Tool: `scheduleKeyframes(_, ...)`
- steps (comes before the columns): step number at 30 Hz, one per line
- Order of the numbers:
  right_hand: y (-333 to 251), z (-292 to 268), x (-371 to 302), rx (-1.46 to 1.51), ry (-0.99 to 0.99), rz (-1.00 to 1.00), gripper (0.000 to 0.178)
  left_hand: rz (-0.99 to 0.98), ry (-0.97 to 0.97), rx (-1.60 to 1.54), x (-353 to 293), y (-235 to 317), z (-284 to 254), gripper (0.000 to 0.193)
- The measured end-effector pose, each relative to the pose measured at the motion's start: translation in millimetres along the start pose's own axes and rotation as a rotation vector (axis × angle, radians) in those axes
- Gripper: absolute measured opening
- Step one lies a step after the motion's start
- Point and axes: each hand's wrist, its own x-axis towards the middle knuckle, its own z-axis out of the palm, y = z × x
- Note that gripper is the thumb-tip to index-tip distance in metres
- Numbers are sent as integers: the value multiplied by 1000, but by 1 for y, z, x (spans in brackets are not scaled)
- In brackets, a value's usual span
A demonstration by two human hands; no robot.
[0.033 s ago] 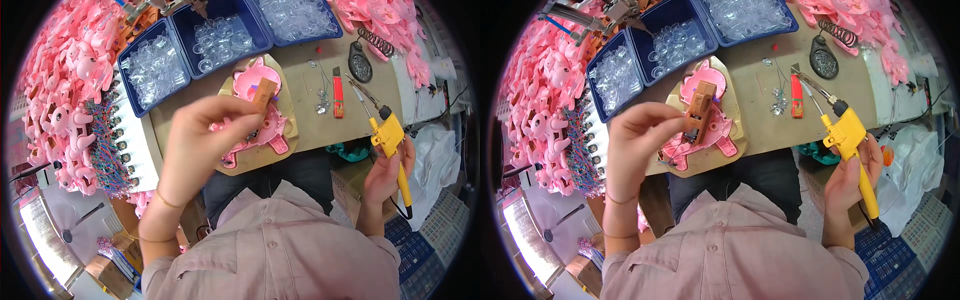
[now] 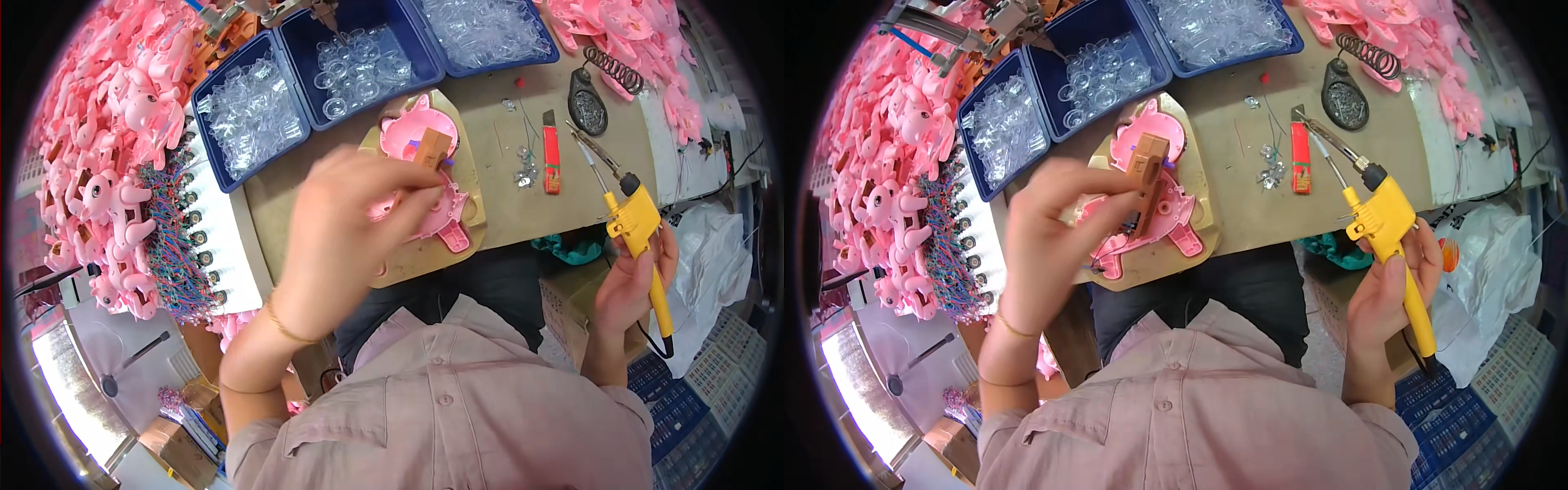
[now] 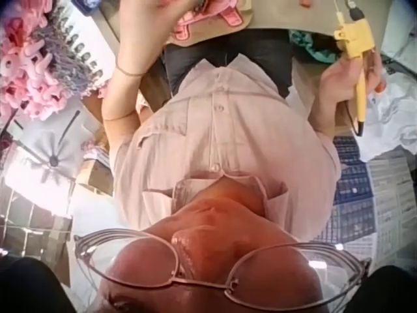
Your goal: Assembling pink plastic toy ponies by soldering internal components and joining shell pieces.
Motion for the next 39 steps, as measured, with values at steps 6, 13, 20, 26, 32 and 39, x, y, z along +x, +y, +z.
scheduleKeyframes(6, 3, 10, -5, -3, -43, -9, 49, 457, 149, 497, 19, -27, 1, 11)
scheduleKeyframes(13, 8, 24, -8, 10, -193, -15, 54, 229, 392, 335, -19, -48, -10, 10)
scheduleKeyframes(20, -9, 39, -17, 16, -328, -26, 57, 274, 354, 360, -16, -49, 22, 9)
scheduleKeyframes(26, -21, 25, -25, -9, -482, 22, 64, 244, 332, 430, -12, -47, 26, 5)
scheduleKeyframes(32, -13, 25, -26, 206, -655, -20, 65, 260, 320, 424, -10, -47, 27, 6)
scheduleKeyframes(39, -7, 36, -15, 159, -853, -157, 59, 259, 270, 460, -7, -43, 22, 6)
